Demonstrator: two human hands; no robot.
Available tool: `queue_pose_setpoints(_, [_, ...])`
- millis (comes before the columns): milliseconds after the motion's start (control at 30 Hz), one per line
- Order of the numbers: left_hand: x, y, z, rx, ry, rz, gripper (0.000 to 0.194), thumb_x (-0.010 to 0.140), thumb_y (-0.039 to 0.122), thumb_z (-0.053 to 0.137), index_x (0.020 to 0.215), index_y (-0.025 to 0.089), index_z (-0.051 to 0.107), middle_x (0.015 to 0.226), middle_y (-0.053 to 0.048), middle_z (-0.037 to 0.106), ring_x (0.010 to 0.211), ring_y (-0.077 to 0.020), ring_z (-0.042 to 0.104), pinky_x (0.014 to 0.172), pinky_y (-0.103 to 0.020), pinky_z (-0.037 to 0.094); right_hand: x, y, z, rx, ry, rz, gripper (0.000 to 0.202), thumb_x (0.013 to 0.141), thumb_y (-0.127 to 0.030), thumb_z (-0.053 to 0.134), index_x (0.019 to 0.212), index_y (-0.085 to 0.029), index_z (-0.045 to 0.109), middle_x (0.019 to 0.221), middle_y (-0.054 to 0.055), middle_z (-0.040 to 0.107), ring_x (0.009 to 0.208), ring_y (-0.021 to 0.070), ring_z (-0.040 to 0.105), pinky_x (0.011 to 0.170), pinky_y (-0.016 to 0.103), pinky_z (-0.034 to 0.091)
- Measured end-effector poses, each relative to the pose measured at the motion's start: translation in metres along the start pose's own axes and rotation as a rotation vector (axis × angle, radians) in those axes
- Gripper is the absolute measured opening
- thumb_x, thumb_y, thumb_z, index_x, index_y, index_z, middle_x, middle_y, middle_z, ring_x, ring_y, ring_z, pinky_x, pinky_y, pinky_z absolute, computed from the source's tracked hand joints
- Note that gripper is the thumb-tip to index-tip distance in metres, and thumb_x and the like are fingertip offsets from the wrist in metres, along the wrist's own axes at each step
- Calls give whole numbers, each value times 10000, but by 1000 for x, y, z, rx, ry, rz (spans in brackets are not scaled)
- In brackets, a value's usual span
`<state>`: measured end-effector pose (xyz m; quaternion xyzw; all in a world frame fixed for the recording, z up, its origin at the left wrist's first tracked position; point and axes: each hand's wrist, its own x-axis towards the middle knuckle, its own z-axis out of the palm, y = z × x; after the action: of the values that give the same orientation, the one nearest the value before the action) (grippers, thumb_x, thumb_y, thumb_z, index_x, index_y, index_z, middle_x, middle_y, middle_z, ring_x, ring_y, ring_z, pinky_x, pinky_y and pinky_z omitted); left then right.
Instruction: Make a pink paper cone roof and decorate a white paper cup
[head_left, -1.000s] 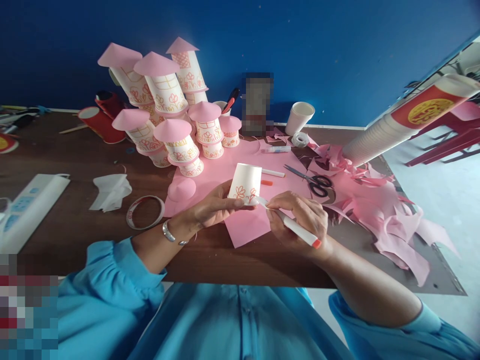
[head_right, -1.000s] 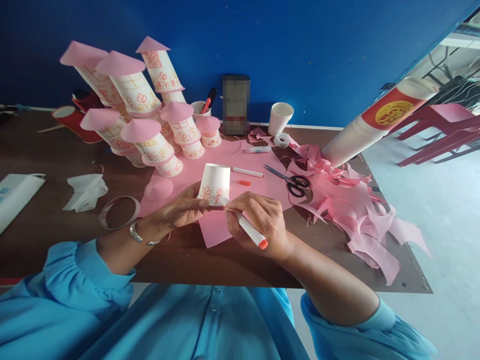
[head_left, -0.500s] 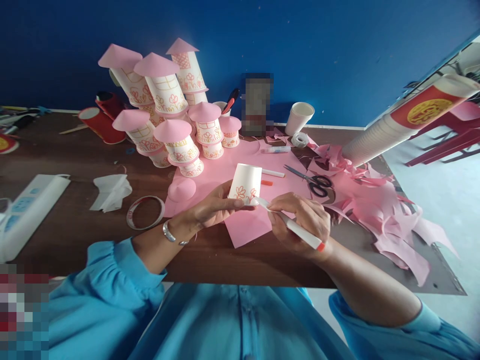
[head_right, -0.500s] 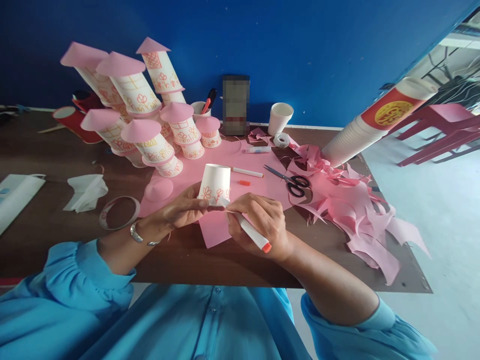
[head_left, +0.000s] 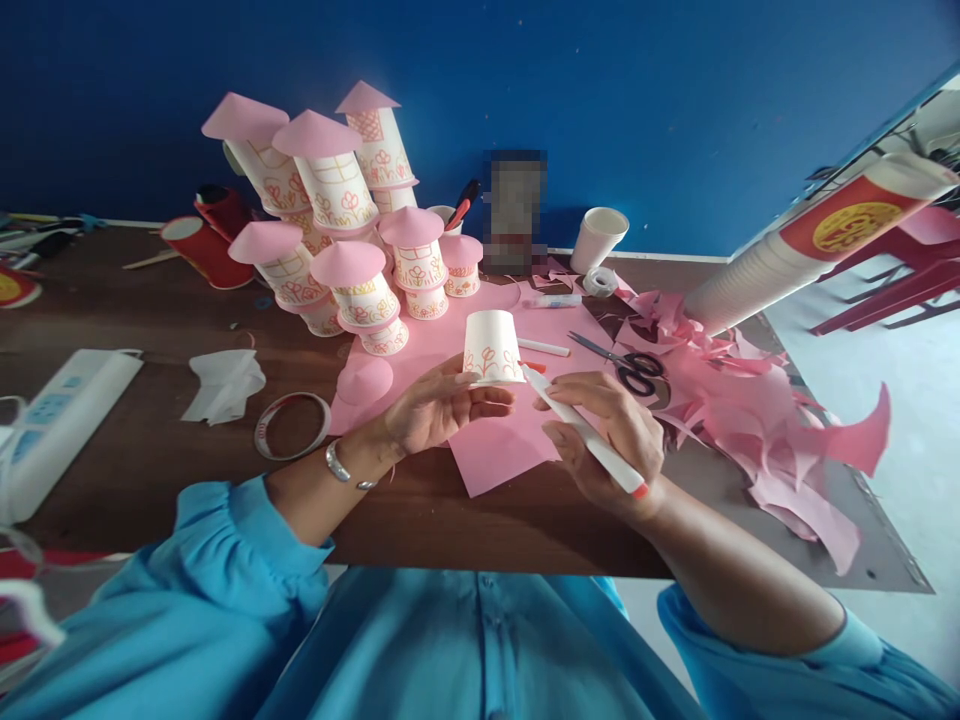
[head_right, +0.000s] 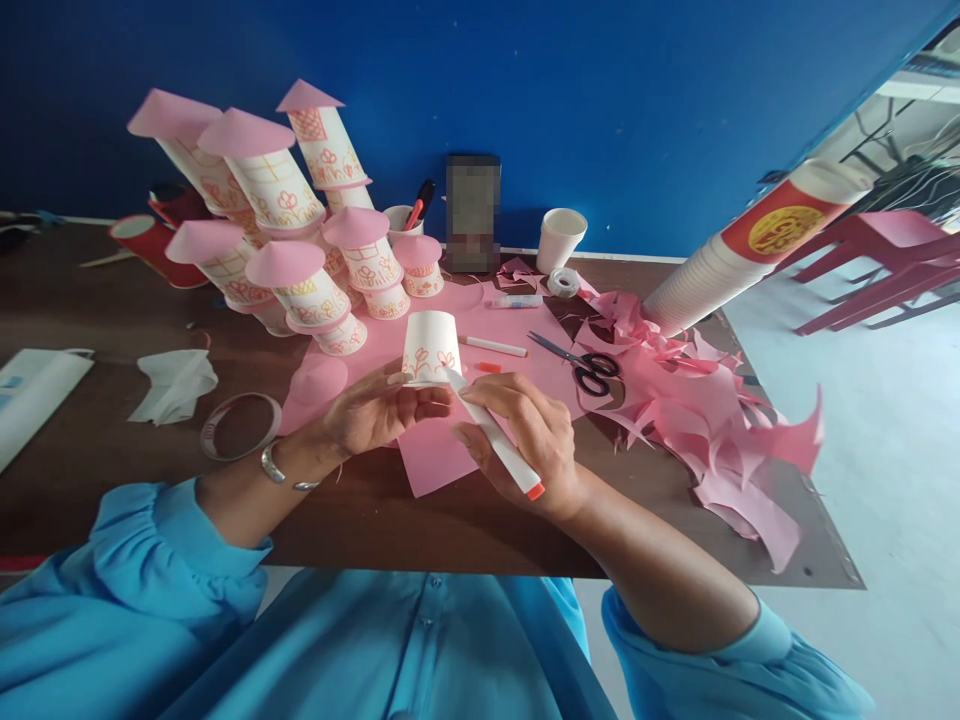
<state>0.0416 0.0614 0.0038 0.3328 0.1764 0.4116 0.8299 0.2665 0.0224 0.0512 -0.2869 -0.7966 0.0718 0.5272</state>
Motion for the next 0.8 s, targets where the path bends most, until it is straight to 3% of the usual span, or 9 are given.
queue_pose_setpoints(233, [1, 2, 5, -4, -8, -25, 286, 900, 287, 780, 1151, 152, 754, 1066, -99, 822, 999, -212, 793, 956, -306, 602, -3, 2, 3, -18, -22, -9, 240, 1002, -226, 655, 1241, -211, 634, 1006, 93, 775, 931, 231, 779, 781, 361, 654])
queue_pose_setpoints(467, [0, 2, 4, 50, -14, 18, 433, 846, 258, 809, 1259, 182, 702, 1156, -108, 797, 1074, -245, 768, 996, -358, 594, -2, 1, 5, -35, -61, -36, 238, 995, -205, 658, 1231, -196, 630, 990, 100, 779, 892, 217, 786, 740, 322, 658])
queue_pose_setpoints(800, [-2, -1, -1, 147, -24, 11, 383, 839, 223, 830, 1206, 193, 725, 1133, -91, 792, 1055, -234, 760, 977, -338, 595, -1, -2, 5, 6, -85, -74, 265, 981, -197, 670, 1243, -187, 636, 1012, 108, 797, 889, 215, 796, 724, 311, 665])
